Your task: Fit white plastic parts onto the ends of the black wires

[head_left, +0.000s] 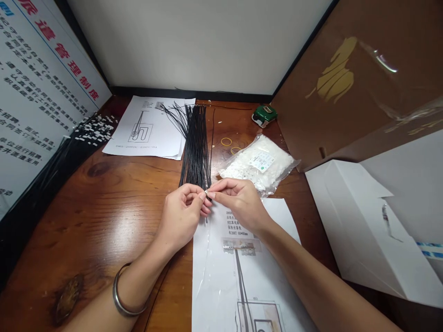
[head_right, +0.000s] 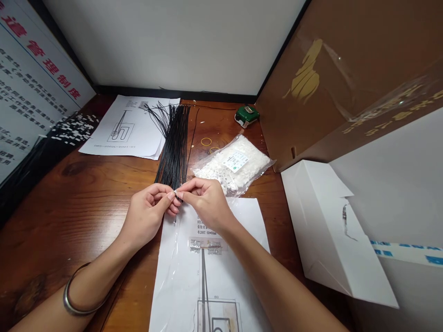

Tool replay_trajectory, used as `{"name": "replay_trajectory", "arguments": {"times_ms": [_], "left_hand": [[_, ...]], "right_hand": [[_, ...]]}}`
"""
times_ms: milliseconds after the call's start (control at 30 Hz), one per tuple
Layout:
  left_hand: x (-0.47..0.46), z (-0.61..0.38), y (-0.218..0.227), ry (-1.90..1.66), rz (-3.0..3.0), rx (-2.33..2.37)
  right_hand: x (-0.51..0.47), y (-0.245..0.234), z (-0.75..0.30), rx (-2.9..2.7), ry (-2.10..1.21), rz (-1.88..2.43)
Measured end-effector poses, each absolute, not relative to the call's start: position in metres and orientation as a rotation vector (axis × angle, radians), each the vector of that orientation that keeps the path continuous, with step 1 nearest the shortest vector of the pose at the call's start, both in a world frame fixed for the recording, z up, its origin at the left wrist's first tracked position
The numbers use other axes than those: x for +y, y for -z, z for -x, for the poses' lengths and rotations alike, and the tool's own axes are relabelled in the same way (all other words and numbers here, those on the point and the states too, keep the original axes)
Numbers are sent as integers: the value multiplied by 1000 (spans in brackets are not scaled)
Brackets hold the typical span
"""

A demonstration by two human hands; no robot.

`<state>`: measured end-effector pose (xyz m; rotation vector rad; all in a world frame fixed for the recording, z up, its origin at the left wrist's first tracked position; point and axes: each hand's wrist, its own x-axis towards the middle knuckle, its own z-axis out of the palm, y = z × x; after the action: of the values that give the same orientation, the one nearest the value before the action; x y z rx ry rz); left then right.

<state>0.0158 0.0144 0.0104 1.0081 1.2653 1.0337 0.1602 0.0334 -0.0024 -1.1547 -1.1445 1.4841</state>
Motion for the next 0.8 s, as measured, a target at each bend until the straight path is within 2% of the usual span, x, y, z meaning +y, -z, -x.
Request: {"name": "replay_trajectory", "arguments": {"times_ms": [800], "left_hand": [[14,-17,-13,-1076,-980,1270]], "right_hand": [[29,8,-155,-1096,-1328,1126]]}}
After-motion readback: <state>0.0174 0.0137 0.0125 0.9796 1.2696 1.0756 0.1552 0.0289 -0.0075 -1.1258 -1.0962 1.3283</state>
